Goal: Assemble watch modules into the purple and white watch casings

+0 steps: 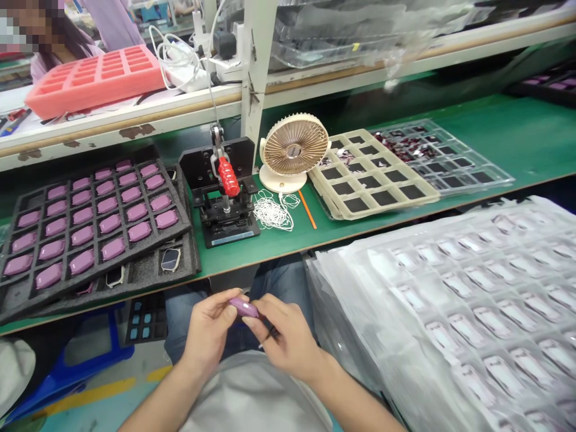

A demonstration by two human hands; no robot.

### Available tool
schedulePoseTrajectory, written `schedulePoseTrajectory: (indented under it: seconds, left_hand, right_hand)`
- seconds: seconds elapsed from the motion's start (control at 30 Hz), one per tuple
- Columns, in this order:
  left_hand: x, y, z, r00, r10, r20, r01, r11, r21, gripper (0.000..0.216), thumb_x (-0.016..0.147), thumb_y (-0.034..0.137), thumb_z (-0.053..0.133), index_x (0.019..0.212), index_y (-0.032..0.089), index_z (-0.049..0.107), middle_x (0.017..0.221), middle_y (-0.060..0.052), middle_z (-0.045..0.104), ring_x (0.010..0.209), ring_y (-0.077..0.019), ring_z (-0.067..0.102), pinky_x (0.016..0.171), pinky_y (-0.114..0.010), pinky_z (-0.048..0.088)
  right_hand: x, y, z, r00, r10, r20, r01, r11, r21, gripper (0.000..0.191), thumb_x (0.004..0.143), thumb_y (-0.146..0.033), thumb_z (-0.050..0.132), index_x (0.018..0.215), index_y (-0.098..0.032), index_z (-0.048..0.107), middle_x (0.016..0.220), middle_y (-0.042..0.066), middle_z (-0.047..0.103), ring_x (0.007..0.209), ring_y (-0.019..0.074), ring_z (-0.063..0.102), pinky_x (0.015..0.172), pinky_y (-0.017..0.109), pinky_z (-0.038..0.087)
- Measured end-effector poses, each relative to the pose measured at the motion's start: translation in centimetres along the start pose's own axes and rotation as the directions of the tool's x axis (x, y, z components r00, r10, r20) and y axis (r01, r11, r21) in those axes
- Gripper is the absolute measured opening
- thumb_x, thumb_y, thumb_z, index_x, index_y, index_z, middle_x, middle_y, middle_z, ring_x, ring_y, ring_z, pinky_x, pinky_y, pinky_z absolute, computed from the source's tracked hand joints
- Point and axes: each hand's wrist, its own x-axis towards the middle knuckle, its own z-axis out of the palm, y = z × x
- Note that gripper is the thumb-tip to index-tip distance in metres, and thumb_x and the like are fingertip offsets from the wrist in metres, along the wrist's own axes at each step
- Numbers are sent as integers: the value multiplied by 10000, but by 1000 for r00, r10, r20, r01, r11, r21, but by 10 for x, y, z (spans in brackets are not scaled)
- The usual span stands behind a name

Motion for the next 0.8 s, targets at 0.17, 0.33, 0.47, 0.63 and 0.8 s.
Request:
schedulePoseTrajectory:
  seconds: [0.17, 0.33, 0.47, 0.63, 0.8]
  left_hand:
    - [4, 27, -6, 965, 99, 244, -204, 867, 455, 135, 907, 263, 807, 1024, 260, 873, 999, -83, 839, 932, -237, 771, 870, -328, 599]
    - [5, 23, -5, 928, 259, 269, -359, 819, 448, 108, 901, 224, 808, 981, 263, 870, 919, -54, 835, 860, -217, 765, 822, -316, 610]
    - [7, 6, -4, 979, 156, 132, -197, 894, 403, 238, 917, 287, 800, 1153, 286, 827, 1006, -46, 832, 893, -205, 792, 826, -294, 643]
    - [15, 7, -5, 853, 356, 382, -521, 623, 583, 556, 845, 173, 854, 1363, 315, 709, 1274, -84, 734, 1163, -247, 725, 990, -369, 622]
    - [21, 11, -7, 582, 550, 598, -800, 256, 543, 412, 919, -50, 612, 1202, 225, 731, 1082, -64, 770, 1016, -188, 742, 910, -324, 629]
  right_hand:
    - [-5, 9, -1, 992, -120, 27, 120, 993, -17, 110, 1067, -219, 532, 1128, -199, 621, 826, 14, 616, 666, 146, 539, 605, 293, 331]
    - [-4, 7, 2, 997, -54, 56, 52, 998, 32, 121, 1073, -261, 512, 1106, -202, 612, 893, 28, 641, 714, 146, 555, 630, 285, 327]
    - [5, 6, 3, 955, 279, 102, -297, 872, 389, 328, 1059, -439, 542, 835, -200, 543, 695, -27, 497, 602, 114, 427, 573, 255, 287]
    - [15, 7, -2, 694, 481, 536, -644, 81, 761, 530, 881, -655, 739, 752, -221, 462, 547, -130, 246, 439, 44, 109, 418, 225, 65]
    - [18, 5, -2, 627, 432, 648, -685, -89, 723, 508, 820, -631, 806, 781, -168, 599, 512, -150, 208, 409, 27, 86, 394, 218, 39]
